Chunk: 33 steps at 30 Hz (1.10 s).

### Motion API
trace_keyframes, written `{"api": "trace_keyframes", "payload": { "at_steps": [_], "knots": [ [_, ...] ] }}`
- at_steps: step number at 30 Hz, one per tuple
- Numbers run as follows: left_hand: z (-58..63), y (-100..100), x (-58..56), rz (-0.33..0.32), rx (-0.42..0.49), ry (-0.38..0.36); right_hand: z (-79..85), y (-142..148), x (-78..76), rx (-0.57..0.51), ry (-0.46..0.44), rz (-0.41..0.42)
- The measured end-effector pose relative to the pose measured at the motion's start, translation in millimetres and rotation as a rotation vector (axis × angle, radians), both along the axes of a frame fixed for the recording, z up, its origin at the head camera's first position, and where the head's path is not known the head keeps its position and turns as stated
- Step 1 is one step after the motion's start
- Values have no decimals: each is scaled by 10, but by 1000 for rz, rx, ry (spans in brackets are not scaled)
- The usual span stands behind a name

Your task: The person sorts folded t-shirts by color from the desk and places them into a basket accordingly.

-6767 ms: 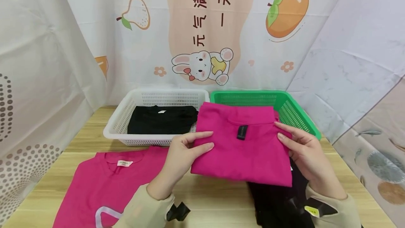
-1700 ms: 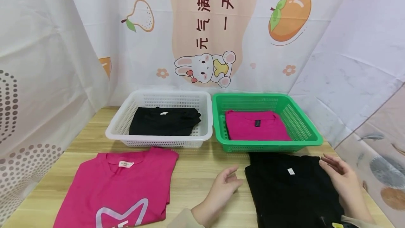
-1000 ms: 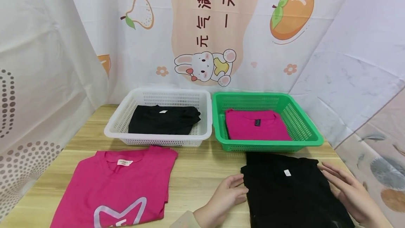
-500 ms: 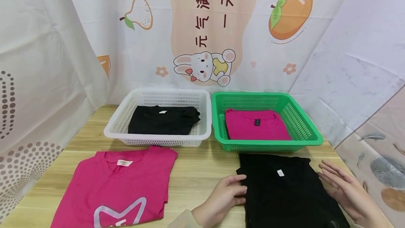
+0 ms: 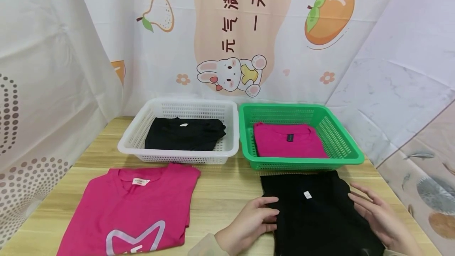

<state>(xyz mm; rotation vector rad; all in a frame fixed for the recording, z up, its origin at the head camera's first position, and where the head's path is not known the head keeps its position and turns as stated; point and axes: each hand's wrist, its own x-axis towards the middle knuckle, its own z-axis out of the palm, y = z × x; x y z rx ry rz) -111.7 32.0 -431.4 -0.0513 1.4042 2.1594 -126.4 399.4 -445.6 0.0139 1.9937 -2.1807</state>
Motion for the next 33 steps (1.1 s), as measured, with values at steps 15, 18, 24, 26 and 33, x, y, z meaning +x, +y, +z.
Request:
{"api": "trace_keyframes", "payload": {
  "at_steps": [15,18,24,26,33],
  "knots": [
    [64,5,39,-46,-8,57,43,-160,23,227,-83,71],
    [58,-5,34,-64,-13,50,69,-196,8,318,-110,84],
    [43,-19,37,-75,-49,56,79,-225,-12,374,-110,94],
    [44,-27,48,-82,-41,59,73,-231,-11,383,-110,95],
    [71,-33,80,-32,-60,103,101,-254,-6,383,-112,71]
  ]
}}
